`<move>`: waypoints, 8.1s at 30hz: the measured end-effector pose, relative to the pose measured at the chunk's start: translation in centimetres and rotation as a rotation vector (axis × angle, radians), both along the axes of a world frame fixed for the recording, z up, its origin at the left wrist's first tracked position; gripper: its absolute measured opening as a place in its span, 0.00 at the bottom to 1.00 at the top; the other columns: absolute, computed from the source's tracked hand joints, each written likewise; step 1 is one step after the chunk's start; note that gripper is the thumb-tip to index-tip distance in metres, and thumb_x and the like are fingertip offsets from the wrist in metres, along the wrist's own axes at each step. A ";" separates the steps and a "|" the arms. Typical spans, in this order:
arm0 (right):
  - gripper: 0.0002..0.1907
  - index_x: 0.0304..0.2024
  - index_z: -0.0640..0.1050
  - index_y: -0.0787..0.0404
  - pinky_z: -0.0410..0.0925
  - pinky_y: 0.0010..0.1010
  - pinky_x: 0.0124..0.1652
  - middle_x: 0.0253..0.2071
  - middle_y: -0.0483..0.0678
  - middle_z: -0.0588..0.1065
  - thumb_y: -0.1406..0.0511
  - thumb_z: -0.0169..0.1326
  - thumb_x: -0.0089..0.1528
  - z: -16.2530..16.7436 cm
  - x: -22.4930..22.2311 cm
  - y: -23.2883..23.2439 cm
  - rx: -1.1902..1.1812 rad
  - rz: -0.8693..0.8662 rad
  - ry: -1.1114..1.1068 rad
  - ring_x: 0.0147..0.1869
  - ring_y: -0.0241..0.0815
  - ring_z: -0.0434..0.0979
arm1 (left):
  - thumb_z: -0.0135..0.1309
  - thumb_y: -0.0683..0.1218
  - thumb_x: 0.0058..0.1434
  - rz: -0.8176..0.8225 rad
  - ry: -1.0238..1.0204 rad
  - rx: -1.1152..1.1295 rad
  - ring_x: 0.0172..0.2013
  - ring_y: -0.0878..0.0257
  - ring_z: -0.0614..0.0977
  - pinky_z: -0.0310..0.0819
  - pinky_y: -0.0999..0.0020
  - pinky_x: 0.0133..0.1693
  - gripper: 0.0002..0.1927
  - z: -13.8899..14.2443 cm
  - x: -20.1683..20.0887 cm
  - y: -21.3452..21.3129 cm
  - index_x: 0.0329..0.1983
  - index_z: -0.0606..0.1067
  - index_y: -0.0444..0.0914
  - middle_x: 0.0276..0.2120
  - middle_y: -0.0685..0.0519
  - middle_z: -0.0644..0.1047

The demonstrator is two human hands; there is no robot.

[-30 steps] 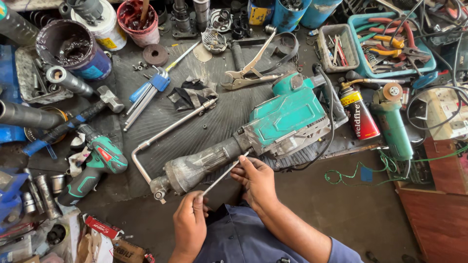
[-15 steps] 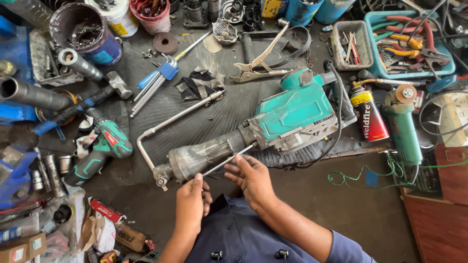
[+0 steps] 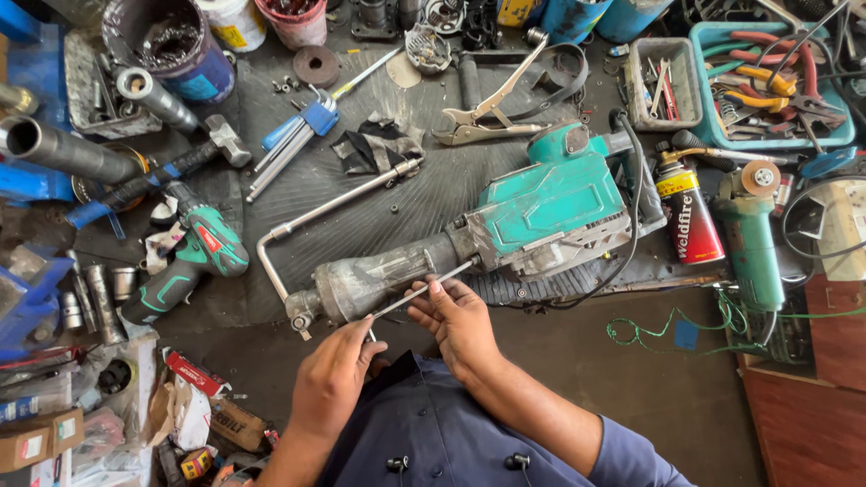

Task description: The person grinds a metal component with an angle grinder, producing sparks over the workbench, then services a teal demolition hammer on the bench. They use a screwdriver and a hex key to loosen and remove parts from the tool's housing, handling small components and fasteners by hand.

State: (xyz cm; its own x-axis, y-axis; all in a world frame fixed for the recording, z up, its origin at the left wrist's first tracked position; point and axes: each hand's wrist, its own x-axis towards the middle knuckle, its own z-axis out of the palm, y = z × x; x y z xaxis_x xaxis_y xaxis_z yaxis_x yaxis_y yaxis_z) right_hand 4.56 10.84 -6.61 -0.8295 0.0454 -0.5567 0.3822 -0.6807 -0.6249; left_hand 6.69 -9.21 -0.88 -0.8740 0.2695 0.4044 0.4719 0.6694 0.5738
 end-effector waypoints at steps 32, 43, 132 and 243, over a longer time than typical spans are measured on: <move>0.12 0.46 0.71 0.63 0.77 0.37 0.47 0.43 0.52 0.77 0.62 0.55 0.66 1.2 -0.5 -1.0 0.004 -0.037 0.012 0.48 0.47 0.82 | 0.55 0.56 0.62 0.130 -0.724 0.255 0.23 0.55 0.81 0.74 0.64 0.26 0.20 1.6 -1.1 -1.5 0.42 0.79 0.33 0.23 0.49 0.80; 0.12 0.46 0.72 0.64 0.76 0.39 0.48 0.42 0.50 0.77 0.62 0.55 0.68 1.0 -0.9 -1.0 0.046 -0.033 -0.001 0.47 0.45 0.80 | 0.60 0.53 0.63 -0.211 0.156 -0.375 0.21 0.57 0.80 0.74 0.62 0.23 0.19 1.5 -3.4 -1.9 0.44 0.79 0.31 0.21 0.51 0.76; 0.10 0.45 0.71 0.63 0.78 0.39 0.46 0.40 0.51 0.77 0.63 0.53 0.67 0.0 0.0 -0.7 0.004 0.015 0.036 0.46 0.48 0.82 | 0.57 0.53 0.64 0.113 -0.687 0.413 0.26 0.53 0.82 0.76 0.60 0.27 0.21 -2.4 -1.3 -1.5 0.45 0.78 0.29 0.30 0.43 0.80; 0.20 0.59 0.69 0.66 0.73 0.41 0.55 0.50 0.52 0.78 0.70 0.51 0.65 1.0 1.1 -1.8 -0.241 -0.119 0.076 0.56 0.47 0.80 | 0.62 0.54 0.56 -0.128 -0.557 -0.339 0.34 0.48 0.83 0.75 0.51 0.35 0.13 5.2 -6.7 1.3 0.28 0.77 0.42 0.32 0.52 0.81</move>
